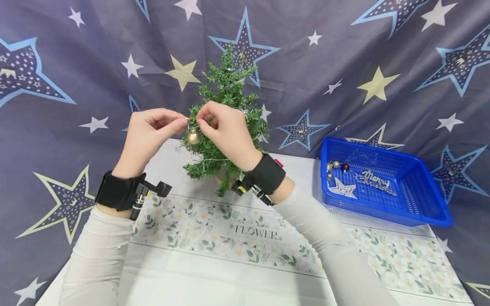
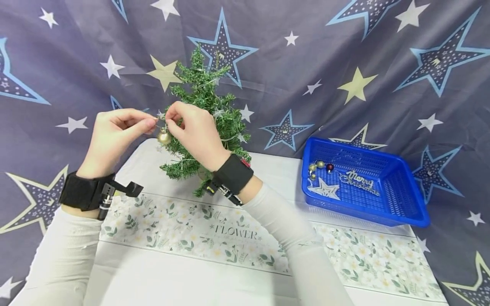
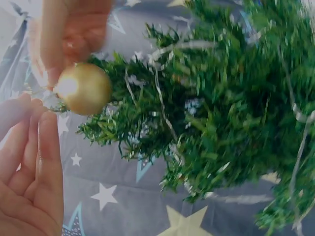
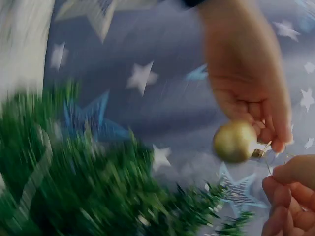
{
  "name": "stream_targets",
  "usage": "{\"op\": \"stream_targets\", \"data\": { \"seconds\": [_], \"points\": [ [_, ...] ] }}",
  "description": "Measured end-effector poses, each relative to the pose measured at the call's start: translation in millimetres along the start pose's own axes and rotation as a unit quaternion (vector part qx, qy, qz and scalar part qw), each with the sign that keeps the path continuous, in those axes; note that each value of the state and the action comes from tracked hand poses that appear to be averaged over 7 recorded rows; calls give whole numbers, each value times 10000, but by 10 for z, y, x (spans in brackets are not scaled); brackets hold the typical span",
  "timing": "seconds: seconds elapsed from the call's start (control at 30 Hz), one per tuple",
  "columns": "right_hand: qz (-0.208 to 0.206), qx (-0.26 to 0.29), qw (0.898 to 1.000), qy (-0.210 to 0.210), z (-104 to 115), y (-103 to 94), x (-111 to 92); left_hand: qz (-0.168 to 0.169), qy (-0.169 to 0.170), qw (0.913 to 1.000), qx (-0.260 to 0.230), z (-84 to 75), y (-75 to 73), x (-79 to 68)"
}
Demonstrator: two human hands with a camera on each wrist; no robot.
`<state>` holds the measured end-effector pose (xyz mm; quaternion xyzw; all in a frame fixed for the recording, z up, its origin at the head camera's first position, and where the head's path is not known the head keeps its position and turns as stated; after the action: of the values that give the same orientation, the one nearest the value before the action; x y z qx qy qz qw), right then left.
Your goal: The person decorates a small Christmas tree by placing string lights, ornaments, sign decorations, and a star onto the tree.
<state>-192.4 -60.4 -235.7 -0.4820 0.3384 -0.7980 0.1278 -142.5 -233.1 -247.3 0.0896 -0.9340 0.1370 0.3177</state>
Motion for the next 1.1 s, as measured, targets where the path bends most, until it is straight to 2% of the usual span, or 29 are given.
{"op": "stream_targets", "data": {
  "seconds": [0.1,0.2,0.3,0.47,0.6,0.7,0.9,1.1],
  "points": [
    [-229,-1015,9942,-263,78,-21,80,-153,144,9991,364,33,-34,136],
    [-182,-1726,9841,-375,140,2,167,-378,344,9948,881,70,-90,267],
    [-97,-2362,9708,-396,182,52,247,-523,401,9886,1357,129,-133,363],
    [119,-3057,9520,-10,169,130,354,-285,156,9860,1635,291,-129,487],
    [279,-3260,9445,287,133,163,414,-86,10,9869,1609,413,-90,591],
    [320,-3317,9421,370,141,175,387,-46,-26,9862,1652,448,-53,577],
    [330,-3197,9467,205,120,231,243,67,-118,9850,1722,481,-25,434],
    [0,-2941,9557,-138,94,270,63,77,-124,9852,1706,477,-12,242]
  ]
}}
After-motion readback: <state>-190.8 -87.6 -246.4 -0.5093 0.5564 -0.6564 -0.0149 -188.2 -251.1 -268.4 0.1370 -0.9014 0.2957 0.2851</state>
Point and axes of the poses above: each hand's wrist, its own x-axis towards the middle knuckle, its own y-axis out of the palm, z = x × y, the point moved 4 cm from there along x, towards the middle knuckle, and after that the axes turned 8 degrees about -x, right-handed, at the moved point
